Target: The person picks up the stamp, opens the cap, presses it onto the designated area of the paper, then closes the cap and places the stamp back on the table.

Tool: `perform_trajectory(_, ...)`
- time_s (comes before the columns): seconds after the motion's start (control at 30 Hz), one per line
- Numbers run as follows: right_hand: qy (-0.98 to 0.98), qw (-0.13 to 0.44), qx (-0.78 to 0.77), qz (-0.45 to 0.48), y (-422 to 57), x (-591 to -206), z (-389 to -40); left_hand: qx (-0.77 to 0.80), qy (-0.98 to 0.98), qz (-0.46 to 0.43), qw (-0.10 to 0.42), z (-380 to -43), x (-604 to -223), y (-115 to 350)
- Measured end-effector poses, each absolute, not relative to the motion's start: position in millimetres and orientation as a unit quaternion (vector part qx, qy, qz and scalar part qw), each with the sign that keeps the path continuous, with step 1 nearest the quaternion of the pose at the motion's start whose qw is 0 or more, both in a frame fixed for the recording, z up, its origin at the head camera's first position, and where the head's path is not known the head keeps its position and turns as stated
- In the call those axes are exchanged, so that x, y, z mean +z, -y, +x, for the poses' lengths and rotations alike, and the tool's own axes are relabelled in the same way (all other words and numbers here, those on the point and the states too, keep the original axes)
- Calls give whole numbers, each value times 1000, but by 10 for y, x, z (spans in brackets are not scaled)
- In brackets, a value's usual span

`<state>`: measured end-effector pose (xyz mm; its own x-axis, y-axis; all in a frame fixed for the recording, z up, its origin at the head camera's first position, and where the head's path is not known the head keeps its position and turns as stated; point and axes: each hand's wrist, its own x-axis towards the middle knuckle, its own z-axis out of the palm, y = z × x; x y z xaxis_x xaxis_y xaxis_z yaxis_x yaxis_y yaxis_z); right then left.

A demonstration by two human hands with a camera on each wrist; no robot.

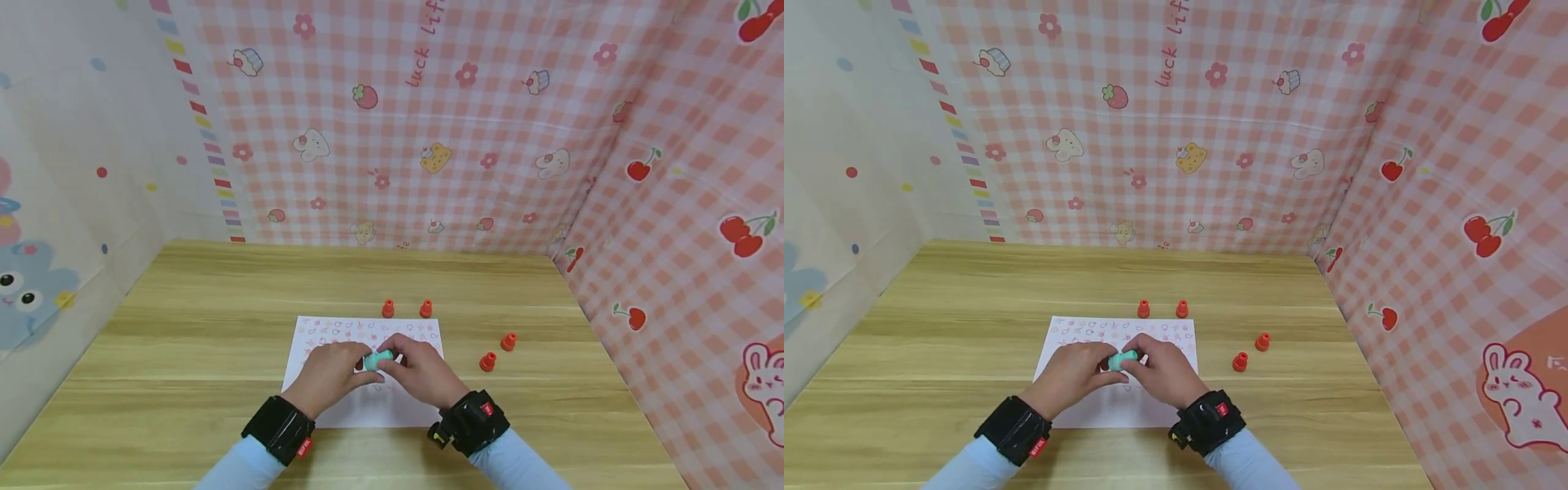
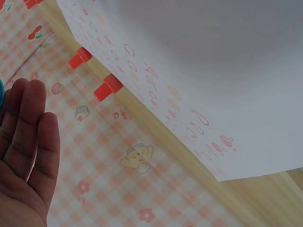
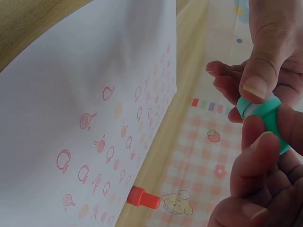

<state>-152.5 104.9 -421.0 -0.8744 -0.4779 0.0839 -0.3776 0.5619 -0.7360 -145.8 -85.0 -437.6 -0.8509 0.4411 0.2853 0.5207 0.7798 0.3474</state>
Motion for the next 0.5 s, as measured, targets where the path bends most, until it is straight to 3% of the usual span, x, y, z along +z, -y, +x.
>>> perform_trajectory(0.5, -896, 36, -344, -279, -1001, -4176, -1468, -231, 929, -266, 116, -1443, -4331, 807)
